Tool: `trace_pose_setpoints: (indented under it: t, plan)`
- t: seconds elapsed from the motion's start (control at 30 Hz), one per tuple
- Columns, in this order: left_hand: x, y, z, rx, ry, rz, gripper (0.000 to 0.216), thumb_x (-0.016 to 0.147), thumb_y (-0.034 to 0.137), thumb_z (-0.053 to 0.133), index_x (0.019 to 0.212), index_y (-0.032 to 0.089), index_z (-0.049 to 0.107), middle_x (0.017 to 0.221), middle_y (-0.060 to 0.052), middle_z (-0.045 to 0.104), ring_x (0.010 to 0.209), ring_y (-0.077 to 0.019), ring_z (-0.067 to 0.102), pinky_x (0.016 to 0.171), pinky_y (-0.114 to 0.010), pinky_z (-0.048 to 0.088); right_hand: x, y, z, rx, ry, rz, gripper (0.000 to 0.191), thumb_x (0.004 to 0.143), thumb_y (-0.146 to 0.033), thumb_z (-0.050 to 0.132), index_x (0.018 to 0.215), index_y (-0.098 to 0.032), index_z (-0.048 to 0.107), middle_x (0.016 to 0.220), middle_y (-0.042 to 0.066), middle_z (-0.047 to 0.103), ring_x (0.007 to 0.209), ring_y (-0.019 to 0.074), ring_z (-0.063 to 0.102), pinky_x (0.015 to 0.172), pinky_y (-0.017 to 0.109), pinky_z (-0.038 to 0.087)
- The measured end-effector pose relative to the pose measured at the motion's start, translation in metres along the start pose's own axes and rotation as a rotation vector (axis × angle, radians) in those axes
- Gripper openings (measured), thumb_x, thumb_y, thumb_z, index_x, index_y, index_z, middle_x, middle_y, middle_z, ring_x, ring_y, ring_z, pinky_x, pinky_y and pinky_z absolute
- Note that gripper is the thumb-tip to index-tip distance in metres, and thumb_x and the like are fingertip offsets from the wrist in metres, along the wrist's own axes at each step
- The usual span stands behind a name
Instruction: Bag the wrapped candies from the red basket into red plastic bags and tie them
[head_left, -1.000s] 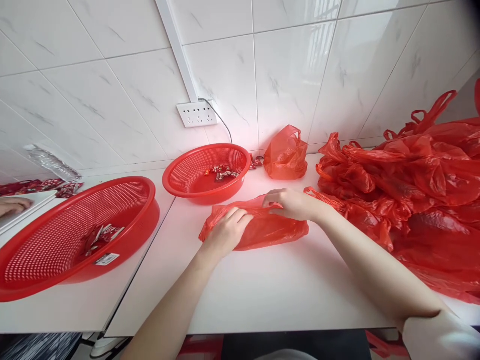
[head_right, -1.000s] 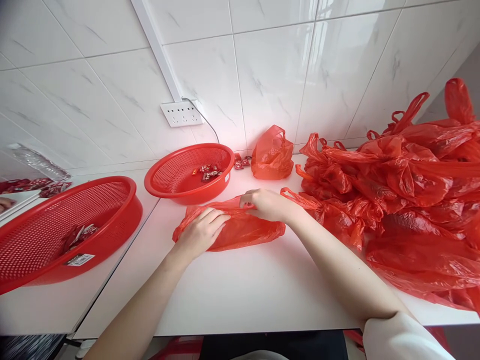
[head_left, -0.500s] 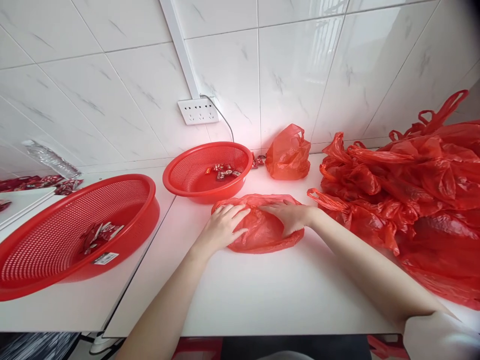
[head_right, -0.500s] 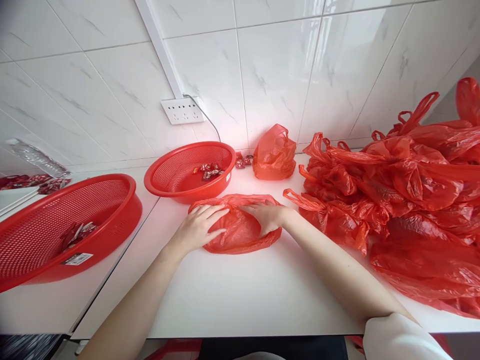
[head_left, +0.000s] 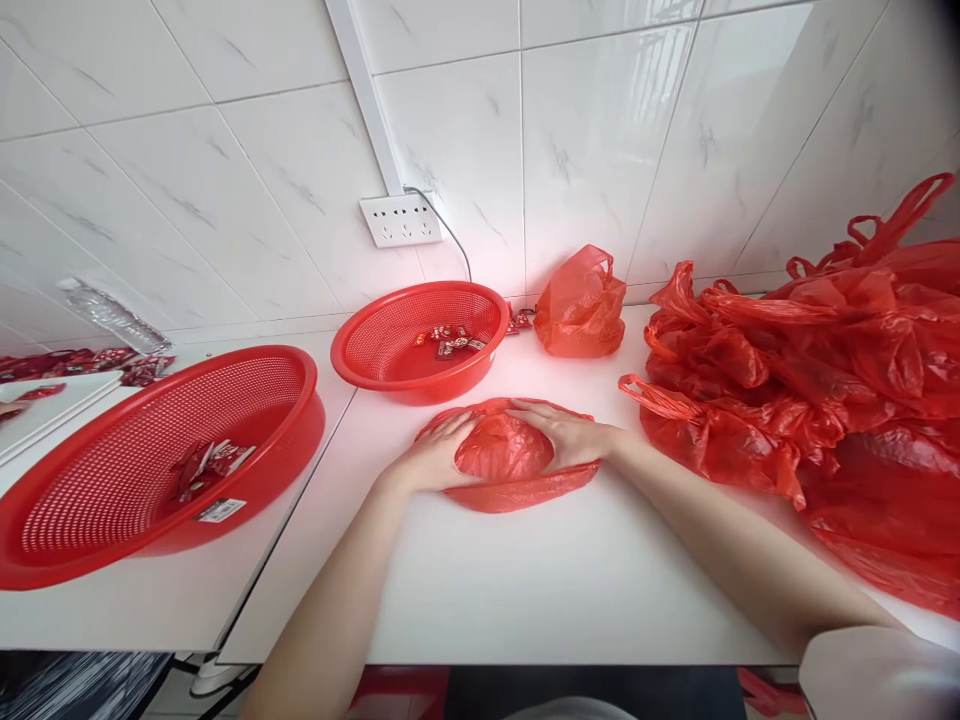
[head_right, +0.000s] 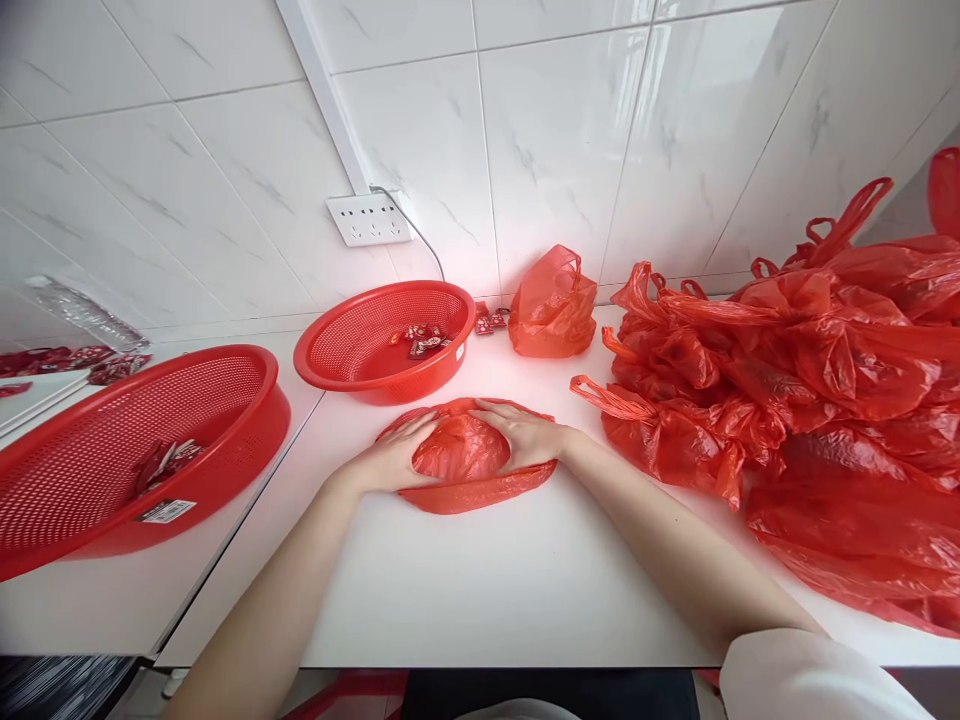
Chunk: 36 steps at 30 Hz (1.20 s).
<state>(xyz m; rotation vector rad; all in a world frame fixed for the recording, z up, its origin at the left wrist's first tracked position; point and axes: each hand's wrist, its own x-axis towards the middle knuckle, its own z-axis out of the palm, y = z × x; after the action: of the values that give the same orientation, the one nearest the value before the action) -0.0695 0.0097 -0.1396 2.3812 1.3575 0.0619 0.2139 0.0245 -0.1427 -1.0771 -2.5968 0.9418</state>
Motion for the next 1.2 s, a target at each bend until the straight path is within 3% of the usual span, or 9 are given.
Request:
trace_pose_setpoints:
  t: [0.13,0.2,0.27,0.4,0.53,0.67,0.87,0.97,1.2]
  plan:
    - [0.005,-0.002,-0.004,-0.310,0.224,-0.032,0.078,0.064,0.061,0.074,0.130,0.025,0.056,0.141,-0.010,0.053,0.132,-0.0309,0.046,0.111,-0.041,0.034,0.001,0.005,0.004,-0.003,-0.031,0.014,0.108,0.067,-0.046,0.075,0.156,-0.032,0.015,0.164,0.002,0.004,0.149,0.0308,0.010,0.119,0.048,0.021]
    - [0.010,0.003,-0.007,-0.574,0.480,-0.168,0.062,0.067,0.066,0.068,0.110,0.021,0.063,0.105,-0.009,0.070,0.100,-0.0253,0.064,0.090,-0.035,0.048,0.001,0.005,0.004,0.020,0.009,-0.016,0.104,0.068,-0.046,0.075,0.155,-0.030,0.020,0.163,0.004,0.008,0.149,0.0305,0.013,0.119,0.049,0.023]
    - [0.016,0.009,-0.012,-0.922,0.633,-0.364,0.066,0.071,0.078,0.053,0.096,0.018,0.059,0.071,-0.005,0.065,0.063,-0.0172,0.060,0.059,-0.027,0.046,0.001,0.002,0.002,0.089,0.107,-0.080,0.094,0.071,-0.047,0.075,0.151,-0.027,0.029,0.162,0.009,0.017,0.146,0.0302,0.023,0.117,0.049,0.028]
    - [0.019,0.015,-0.030,-1.517,0.537,-0.632,0.075,0.074,0.084,0.034,0.091,0.014,0.054,0.060,-0.008,0.061,0.040,-0.0118,0.045,0.036,-0.021,0.028,0.002,-0.005,-0.002,0.208,0.418,-0.191,0.045,0.087,-0.045,0.061,0.124,-0.020,0.055,0.146,0.016,0.043,0.121,0.0255,0.057,0.103,0.046,0.046]
    - [0.011,0.008,-0.043,-1.773,0.464,-0.594,0.036,0.084,0.041,0.049,0.094,0.007,0.059,0.079,-0.018,0.069,0.056,-0.0167,0.063,0.048,-0.023,0.050,0.003,-0.010,0.003,0.126,0.657,-0.256,0.025,0.093,-0.037,0.053,0.112,-0.021,0.058,0.139,0.014,0.047,0.119,0.0229,0.056,0.098,0.042,0.050]
    - [0.009,0.001,-0.034,-1.860,0.610,-0.451,0.014,0.072,0.011,0.049,0.082,0.012,0.058,0.078,-0.010,0.069,0.074,-0.0185,0.069,0.071,-0.028,0.059,0.004,-0.025,0.002,0.047,0.698,-0.325,0.021,0.095,-0.031,0.050,0.111,-0.021,0.058,0.138,0.014,0.048,0.123,0.0224,0.053,0.097,0.041,0.051]
    - [0.014,0.016,-0.015,-1.808,0.696,-0.384,0.010,0.069,0.008,0.052,0.063,0.016,0.050,0.070,-0.005,0.066,0.073,-0.0180,0.067,0.074,-0.033,0.059,0.013,-0.074,-0.057,0.063,0.846,-0.400,0.015,0.094,-0.029,0.052,0.099,-0.020,0.063,0.122,0.010,0.060,0.114,0.0205,0.058,0.099,0.038,0.047]
    - [0.012,0.021,-0.013,-1.786,0.718,-0.318,0.013,0.068,0.011,0.057,0.059,0.017,0.049,0.069,-0.003,0.064,0.074,-0.0182,0.066,0.076,-0.036,0.059,0.010,-0.095,-0.087,0.165,0.795,-0.331,0.017,0.094,-0.031,0.053,0.101,-0.020,0.063,0.108,0.006,0.067,0.100,0.0184,0.063,0.092,0.035,0.049]
    - [0.008,0.016,-0.009,-1.639,0.824,-0.216,0.018,0.064,0.021,0.067,0.080,0.016,0.063,0.084,-0.006,0.069,0.093,-0.0266,0.067,0.082,-0.042,0.058,-0.007,-0.094,-0.092,0.053,0.589,-0.195,0.021,0.094,-0.034,0.050,0.094,-0.019,0.065,0.092,0.004,0.070,0.084,0.0164,0.064,0.077,0.030,0.048]
